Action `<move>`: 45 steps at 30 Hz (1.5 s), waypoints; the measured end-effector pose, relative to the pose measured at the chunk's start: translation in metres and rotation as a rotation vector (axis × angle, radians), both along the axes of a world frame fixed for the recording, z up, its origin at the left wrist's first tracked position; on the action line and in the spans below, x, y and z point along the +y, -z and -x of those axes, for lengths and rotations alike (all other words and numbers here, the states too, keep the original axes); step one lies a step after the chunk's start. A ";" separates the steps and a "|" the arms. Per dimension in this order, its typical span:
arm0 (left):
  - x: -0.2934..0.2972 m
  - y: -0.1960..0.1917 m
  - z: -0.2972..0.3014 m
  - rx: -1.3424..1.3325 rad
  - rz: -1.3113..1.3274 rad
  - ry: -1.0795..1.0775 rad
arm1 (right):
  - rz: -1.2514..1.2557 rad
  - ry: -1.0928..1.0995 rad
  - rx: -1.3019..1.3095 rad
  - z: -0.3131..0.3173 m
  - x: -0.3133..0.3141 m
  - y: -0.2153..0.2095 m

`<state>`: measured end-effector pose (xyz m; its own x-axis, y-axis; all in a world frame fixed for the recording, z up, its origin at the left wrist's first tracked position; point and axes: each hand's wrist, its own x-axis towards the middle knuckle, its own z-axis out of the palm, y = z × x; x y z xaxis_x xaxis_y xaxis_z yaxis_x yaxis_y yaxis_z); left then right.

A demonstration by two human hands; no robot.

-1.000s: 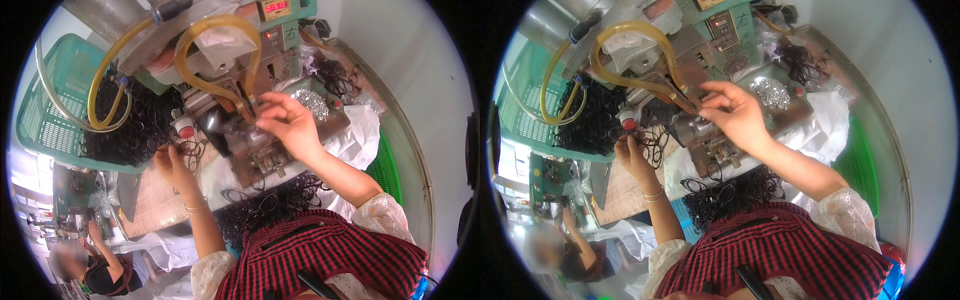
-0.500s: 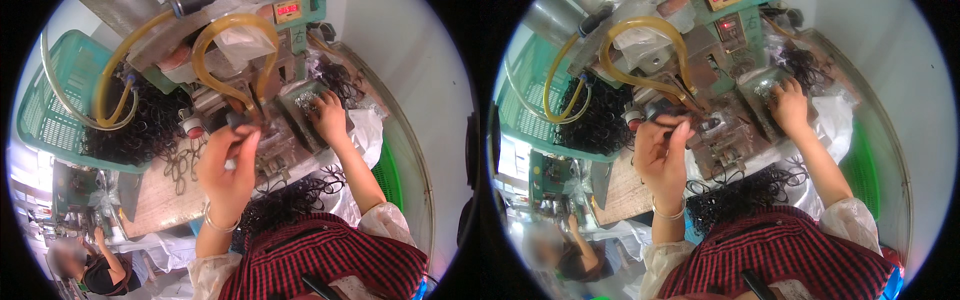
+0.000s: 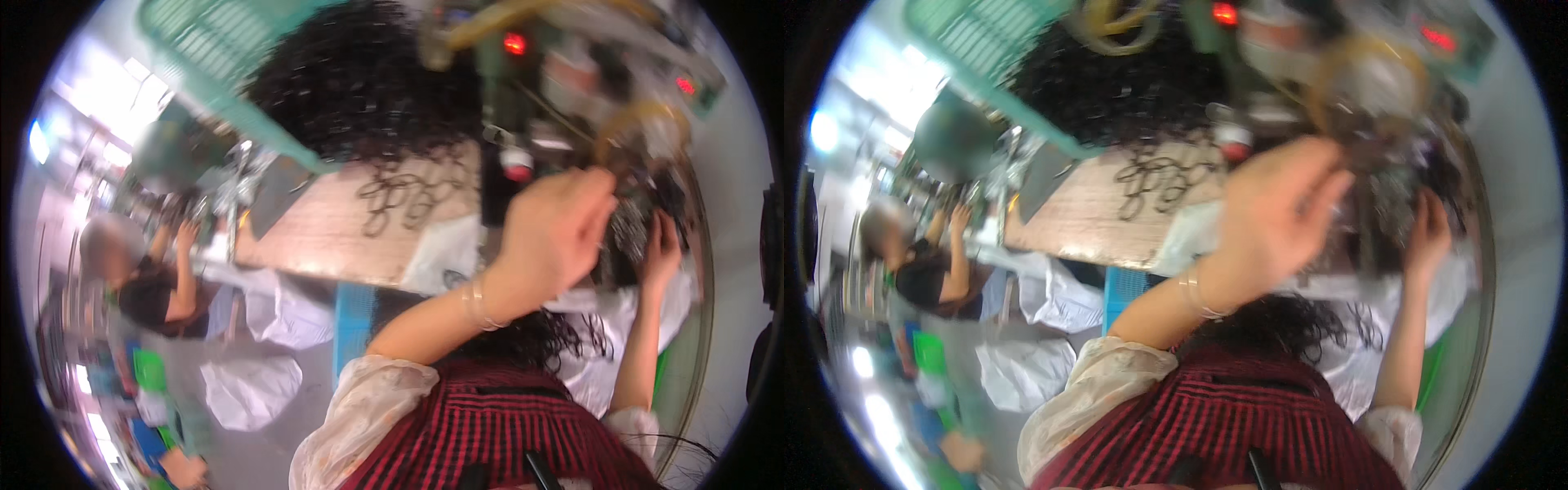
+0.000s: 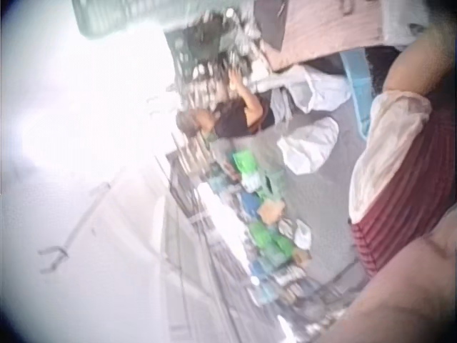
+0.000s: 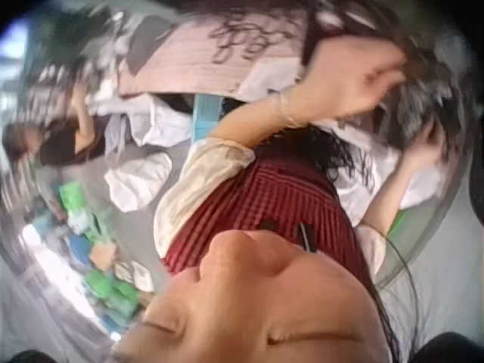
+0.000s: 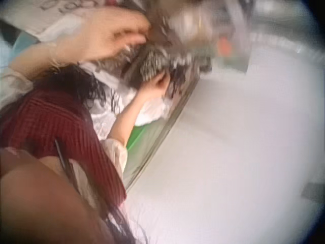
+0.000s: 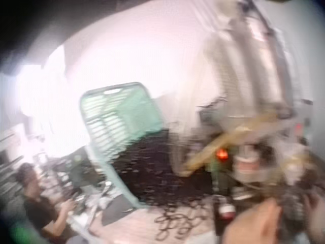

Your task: The person repeatedly picks up small metal components and dark curly hair strands, places them into a machine, and removes the assembled hair accessories. The person handles the items one at a time and places the finished products into a green basket.

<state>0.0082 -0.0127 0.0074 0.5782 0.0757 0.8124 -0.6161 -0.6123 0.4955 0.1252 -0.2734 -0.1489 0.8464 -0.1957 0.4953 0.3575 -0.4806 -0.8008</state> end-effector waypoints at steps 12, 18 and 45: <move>0.171 0.027 0.064 -0.033 0.115 -0.602 | 0.053 -0.162 0.119 0.008 -0.003 0.006; 0.243 0.099 0.009 0.825 -0.439 -0.866 | -0.009 -0.310 0.021 0.013 0.037 -0.024; 0.131 0.094 -0.005 0.311 0.714 -0.011 | -0.514 -0.482 0.182 0.077 0.122 -0.093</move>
<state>0.0131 0.1181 -0.0870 0.7676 0.5264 0.3656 -0.3801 -0.0853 0.9210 0.0479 -0.1511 -0.0563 0.9576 0.0493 0.2837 0.2738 0.1495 -0.9501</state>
